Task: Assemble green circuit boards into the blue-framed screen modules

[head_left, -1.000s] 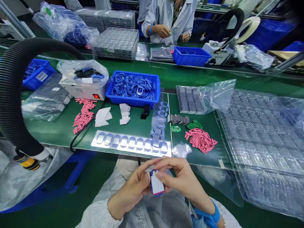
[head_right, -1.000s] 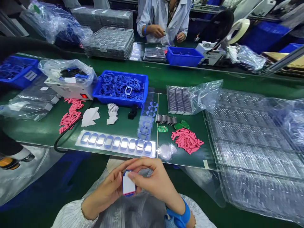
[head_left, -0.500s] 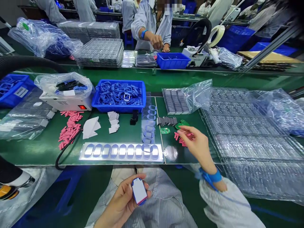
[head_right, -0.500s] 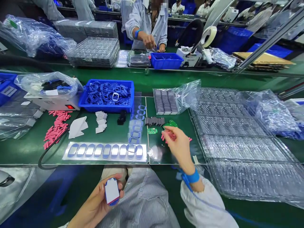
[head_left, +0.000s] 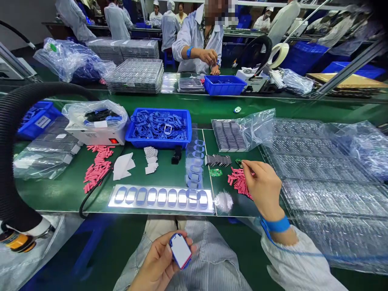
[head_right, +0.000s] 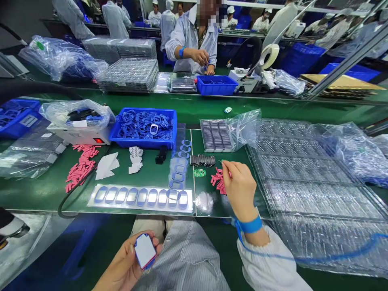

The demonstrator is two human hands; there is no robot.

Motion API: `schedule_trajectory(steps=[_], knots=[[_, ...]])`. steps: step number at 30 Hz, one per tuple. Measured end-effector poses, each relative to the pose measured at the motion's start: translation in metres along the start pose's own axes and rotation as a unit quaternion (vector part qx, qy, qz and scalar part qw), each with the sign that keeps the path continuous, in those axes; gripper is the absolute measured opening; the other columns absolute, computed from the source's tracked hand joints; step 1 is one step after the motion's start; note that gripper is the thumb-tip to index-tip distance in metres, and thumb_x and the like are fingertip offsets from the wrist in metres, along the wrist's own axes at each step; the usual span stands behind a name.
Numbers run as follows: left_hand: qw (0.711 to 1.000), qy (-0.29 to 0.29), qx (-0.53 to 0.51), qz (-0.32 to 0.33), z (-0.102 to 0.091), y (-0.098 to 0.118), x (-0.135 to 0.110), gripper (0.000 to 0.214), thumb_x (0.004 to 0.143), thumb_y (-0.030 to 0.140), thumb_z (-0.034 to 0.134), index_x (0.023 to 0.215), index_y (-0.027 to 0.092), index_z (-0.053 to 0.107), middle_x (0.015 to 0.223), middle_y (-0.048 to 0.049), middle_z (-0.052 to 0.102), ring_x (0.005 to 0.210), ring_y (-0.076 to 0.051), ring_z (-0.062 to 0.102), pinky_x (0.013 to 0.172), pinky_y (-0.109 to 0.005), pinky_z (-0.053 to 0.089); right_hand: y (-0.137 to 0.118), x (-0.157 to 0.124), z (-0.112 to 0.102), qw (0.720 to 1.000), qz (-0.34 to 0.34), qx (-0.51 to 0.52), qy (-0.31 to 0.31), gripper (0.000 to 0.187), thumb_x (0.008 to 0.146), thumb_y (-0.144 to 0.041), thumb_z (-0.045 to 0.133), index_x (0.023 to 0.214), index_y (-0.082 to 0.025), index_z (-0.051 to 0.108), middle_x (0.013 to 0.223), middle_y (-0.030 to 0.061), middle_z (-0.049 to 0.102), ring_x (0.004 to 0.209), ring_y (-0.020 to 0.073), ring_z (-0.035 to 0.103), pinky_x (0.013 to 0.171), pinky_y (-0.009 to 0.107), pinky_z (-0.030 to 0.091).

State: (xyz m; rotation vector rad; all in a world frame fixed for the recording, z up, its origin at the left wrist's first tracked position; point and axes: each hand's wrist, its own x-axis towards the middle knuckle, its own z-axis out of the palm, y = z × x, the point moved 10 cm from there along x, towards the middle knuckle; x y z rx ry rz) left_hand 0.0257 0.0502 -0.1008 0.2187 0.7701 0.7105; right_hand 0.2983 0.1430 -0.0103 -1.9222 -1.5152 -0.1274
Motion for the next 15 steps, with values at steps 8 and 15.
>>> schedule_trajectory(steps=[8, 15], knots=[[0.985, -0.007, 0.1, 0.142, 0.029, 0.023, 0.015, 0.037, 0.067, 0.051, 0.071, 0.093, 0.025, 0.075, 0.131, -0.0085, 0.059, 0.124, -0.03, 0.048, 0.104, -0.037, 0.037, -0.086, -0.073, 0.022, 0.852, 0.149, 0.471, -0.174, 0.012, 0.076, -0.029, 0.067, 0.086, -0.022, 0.069, 0.059, -0.002, 0.067, 0.041, 0.0121, 0.062, 0.039, 0.02, 0.054], [0.983, 0.029, 0.091, 0.158, 0.022, 0.032, 0.006, 0.036, 0.066, 0.052, 0.072, 0.091, 0.026, 0.076, 0.12, -0.0064, 0.066, 0.119, -0.027, 0.053, 0.096, -0.031, 0.042, -0.108, -0.077, 0.006, 0.906, 0.011, 0.389, -0.165, 0.024, 0.07, -0.021, 0.074, 0.093, -0.027, 0.072, 0.075, -0.0013, 0.072, 0.053, 0.0118, 0.066, 0.048, 0.018, 0.059]])
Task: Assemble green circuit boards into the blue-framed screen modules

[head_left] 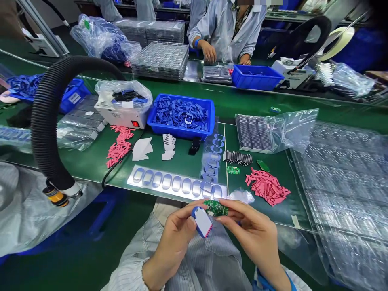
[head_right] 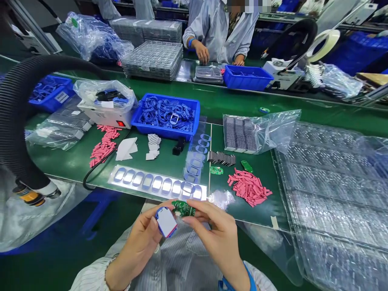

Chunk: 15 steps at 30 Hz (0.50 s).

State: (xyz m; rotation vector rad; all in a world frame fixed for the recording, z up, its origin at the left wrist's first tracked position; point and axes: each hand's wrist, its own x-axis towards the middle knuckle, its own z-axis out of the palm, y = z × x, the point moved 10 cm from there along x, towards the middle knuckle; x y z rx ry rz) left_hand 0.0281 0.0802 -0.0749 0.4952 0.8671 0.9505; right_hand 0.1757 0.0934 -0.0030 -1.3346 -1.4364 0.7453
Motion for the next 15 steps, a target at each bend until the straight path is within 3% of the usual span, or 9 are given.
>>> schedule_trajectory(steps=[6, 9, 12, 15], knots=[[0.997, -0.019, -0.073, -0.018, 0.006, -0.002, 0.0, 0.032, 0.068, 0.044, 0.074, 0.093, 0.025, 0.076, 0.099, -0.0047, 0.075, 0.088, -0.015, 0.066, 0.081, -0.022, 0.047, -0.035, -0.009, 0.007, 0.96, -0.203, -0.184, -0.053, 0.048, 0.073, -0.016, 0.072, 0.118, -0.027, 0.06, 0.1, 0.0025, 0.073, 0.083, 0.0192, 0.071, 0.077, 0.028, 0.061], [0.994, -0.026, -0.104, -0.029, 0.006, -0.004, 0.0, 0.03, 0.069, 0.042, 0.074, 0.094, 0.025, 0.075, 0.098, -0.0035, 0.075, 0.085, -0.012, 0.065, 0.077, -0.019, 0.048, -0.044, -0.012, 0.015, 0.929, -0.269, -0.245, -0.07, 0.054, 0.075, -0.013, 0.07, 0.126, -0.023, 0.054, 0.105, 0.0042, 0.071, 0.088, 0.0198, 0.07, 0.081, 0.027, 0.06], [0.992, -0.039, -0.117, -0.033, 0.006, -0.004, -0.001, 0.031, 0.07, 0.042, 0.073, 0.096, 0.025, 0.075, 0.098, -0.0028, 0.074, 0.087, -0.013, 0.064, 0.079, -0.019, 0.047, -0.045, -0.01, 0.021, 0.914, -0.283, -0.28, -0.082, 0.051, 0.079, -0.015, 0.066, 0.127, -0.023, 0.053, 0.107, 0.0046, 0.07, 0.088, 0.0196, 0.07, 0.082, 0.028, 0.059], [0.995, -0.028, -0.089, -0.023, 0.002, -0.001, -0.002, 0.033, 0.072, 0.044, 0.07, 0.098, 0.025, 0.073, 0.102, -0.004, 0.072, 0.093, -0.015, 0.062, 0.082, -0.021, 0.047, -0.041, -0.004, 0.016, 0.93, -0.236, -0.274, -0.066, 0.041, 0.083, -0.02, 0.062, 0.124, -0.023, 0.055, 0.104, 0.0047, 0.071, 0.086, 0.019, 0.071, 0.079, 0.028, 0.059]])
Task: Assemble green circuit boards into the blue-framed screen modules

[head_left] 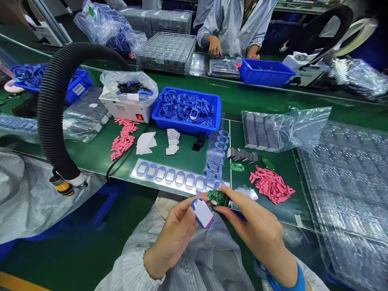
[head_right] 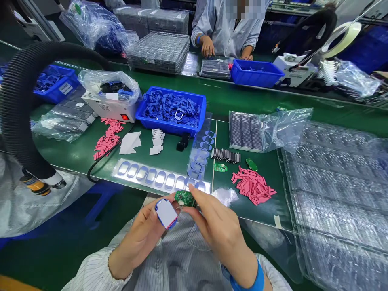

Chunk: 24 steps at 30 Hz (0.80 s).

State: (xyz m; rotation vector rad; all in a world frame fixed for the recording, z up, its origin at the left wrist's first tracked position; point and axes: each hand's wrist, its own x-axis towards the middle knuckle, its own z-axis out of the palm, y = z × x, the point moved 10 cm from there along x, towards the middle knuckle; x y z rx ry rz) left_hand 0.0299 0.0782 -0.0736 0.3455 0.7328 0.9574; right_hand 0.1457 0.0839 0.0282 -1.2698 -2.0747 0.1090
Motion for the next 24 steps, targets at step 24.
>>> schedule_trajectory(steps=[24], knots=[[0.948, 0.033, 0.155, 0.275, -0.003, 0.043, -0.007, 0.028, 0.07, 0.036, 0.074, 0.097, 0.026, 0.074, 0.093, -0.0055, 0.076, 0.087, -0.021, 0.07, 0.078, -0.026, 0.057, -0.024, 0.007, 0.0, 0.989, 0.069, 0.132, 0.007, 0.034, 0.081, -0.019, 0.066, 0.114, -0.022, 0.06, 0.108, 0.0024, 0.07, 0.097, 0.0151, 0.067, 0.09, 0.027, 0.056]])
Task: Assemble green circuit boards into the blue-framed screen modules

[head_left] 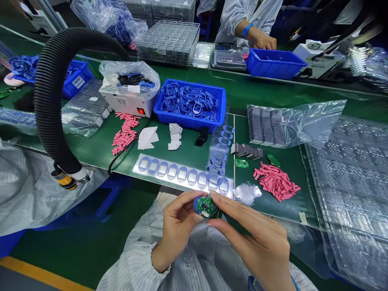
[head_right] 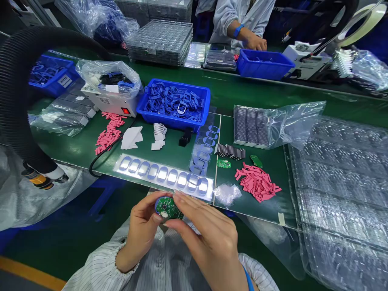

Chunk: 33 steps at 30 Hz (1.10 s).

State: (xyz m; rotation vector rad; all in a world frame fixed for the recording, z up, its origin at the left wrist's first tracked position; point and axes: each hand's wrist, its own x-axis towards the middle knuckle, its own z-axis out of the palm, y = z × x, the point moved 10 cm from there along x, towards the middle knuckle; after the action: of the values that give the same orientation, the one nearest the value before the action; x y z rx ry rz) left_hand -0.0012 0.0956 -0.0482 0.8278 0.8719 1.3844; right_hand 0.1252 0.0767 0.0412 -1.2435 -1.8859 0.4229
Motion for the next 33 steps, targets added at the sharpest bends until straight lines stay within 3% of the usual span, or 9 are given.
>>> schedule_trajectory(steps=[4, 9, 15, 18, 22, 24, 26, 29, 33], knots=[[0.999, -0.003, 0.041, 0.025, -0.001, 0.004, 0.001, 0.028, 0.07, 0.037, 0.073, 0.097, 0.026, 0.075, 0.095, -0.0071, 0.074, 0.09, -0.022, 0.069, 0.08, -0.029, 0.056, -0.005, 0.001, -0.001, 1.0, -0.024, -0.002, -0.001, 0.034, 0.08, -0.016, 0.066, 0.113, -0.02, 0.061, 0.106, 0.0034, 0.071, 0.096, 0.0162, 0.068, 0.089, 0.027, 0.056], [0.998, -0.006, 0.036, 0.046, -0.001, 0.009, 0.003, 0.031, 0.065, 0.037, 0.078, 0.094, 0.026, 0.075, 0.092, -0.0074, 0.074, 0.082, -0.021, 0.07, 0.07, -0.027, 0.059, -0.013, 0.001, -0.003, 0.998, -0.068, -0.017, 0.004, 0.036, 0.078, -0.013, 0.067, 0.113, -0.018, 0.061, 0.103, 0.0047, 0.072, 0.096, 0.017, 0.068, 0.087, 0.028, 0.057], [0.995, 0.077, 0.009, -0.069, -0.011, -0.008, 0.002, 0.024, 0.052, 0.021, 0.085, 0.074, 0.025, 0.078, 0.071, -0.0045, 0.078, 0.064, -0.022, 0.073, 0.059, -0.028, 0.062, -0.014, -0.002, -0.008, 0.991, -0.1, -0.08, 0.028, 0.046, 0.074, -0.005, 0.069, 0.117, -0.017, 0.06, 0.107, 0.0047, 0.07, 0.098, 0.0183, 0.067, 0.089, 0.031, 0.056], [0.991, 0.054, -0.004, -0.126, -0.005, -0.014, 0.003, 0.029, 0.05, 0.017, 0.085, 0.077, 0.024, 0.077, 0.076, -0.0052, 0.078, 0.07, -0.024, 0.074, 0.066, -0.029, 0.062, -0.012, -0.007, -0.006, 0.989, -0.111, -0.093, 0.032, 0.051, 0.073, -0.001, 0.068, 0.12, -0.016, 0.058, 0.11, 0.0059, 0.069, 0.103, 0.0206, 0.065, 0.089, 0.034, 0.056], [0.989, 0.048, 0.008, -0.142, -0.003, -0.014, 0.005, 0.019, 0.057, 0.023, 0.083, 0.075, 0.023, 0.078, 0.077, -0.0052, 0.078, 0.07, -0.022, 0.074, 0.067, -0.027, 0.061, -0.013, -0.013, -0.001, 0.989, -0.131, -0.068, 0.023, 0.055, 0.072, 0.004, 0.065, 0.123, -0.016, 0.057, 0.114, 0.0077, 0.067, 0.108, 0.0243, 0.062, 0.089, 0.038, 0.057], [0.989, 0.054, 0.03, -0.131, -0.004, -0.011, 0.005, 0.014, 0.061, 0.026, 0.081, 0.074, 0.022, 0.078, 0.075, -0.0053, 0.078, 0.069, -0.022, 0.074, 0.066, -0.027, 0.061, -0.002, -0.012, 0.003, 0.996, -0.081, -0.023, 0.008, 0.052, 0.073, -0.001, 0.066, 0.121, -0.019, 0.058, 0.117, 0.0074, 0.066, 0.107, 0.0241, 0.063, 0.089, 0.037, 0.057], [0.991, 0.049, 0.051, -0.114, -0.003, -0.009, 0.005, 0.014, 0.064, 0.027, 0.078, 0.078, 0.023, 0.078, 0.077, -0.0052, 0.078, 0.07, -0.022, 0.074, 0.066, -0.028, 0.061, 0.021, -0.009, 0.003, 0.998, 0.024, 0.054, 0.012, 0.043, 0.075, -0.012, 0.069, 0.116, -0.022, 0.06, 0.114, 0.0073, 0.067, 0.102, 0.0231, 0.065, 0.083, 0.034, 0.059], [0.991, 0.035, 0.094, -0.089, 0.0, -0.004, 0.004, 0.015, 0.068, 0.029, 0.076, 0.081, 0.022, 0.078, 0.079, -0.0055, 0.078, 0.071, -0.023, 0.074, 0.066, -0.029, 0.061, 0.052, -0.009, 0.005, 0.973, 0.164, 0.161, 0.032, 0.021, 0.076, -0.027, 0.07, 0.096, -0.022, 0.066, 0.09, 0.005, 0.071, 0.081, 0.0189, 0.07, 0.064, 0.025, 0.061], [0.987, 0.014, 0.148, -0.061, 0.003, 0.002, 0.003, 0.015, 0.073, 0.029, 0.071, 0.087, 0.024, 0.077, 0.081, -0.0042, 0.078, 0.07, -0.022, 0.073, 0.065, -0.029, 0.061, 0.06, -0.006, 0.02, 0.944, 0.218, 0.245, -0.034, 0.008, 0.078, -0.025, 0.067, 0.084, -0.021, 0.066, 0.073, 0.0005, 0.071, 0.062, 0.0129, 0.069, 0.055, 0.017, 0.058]])
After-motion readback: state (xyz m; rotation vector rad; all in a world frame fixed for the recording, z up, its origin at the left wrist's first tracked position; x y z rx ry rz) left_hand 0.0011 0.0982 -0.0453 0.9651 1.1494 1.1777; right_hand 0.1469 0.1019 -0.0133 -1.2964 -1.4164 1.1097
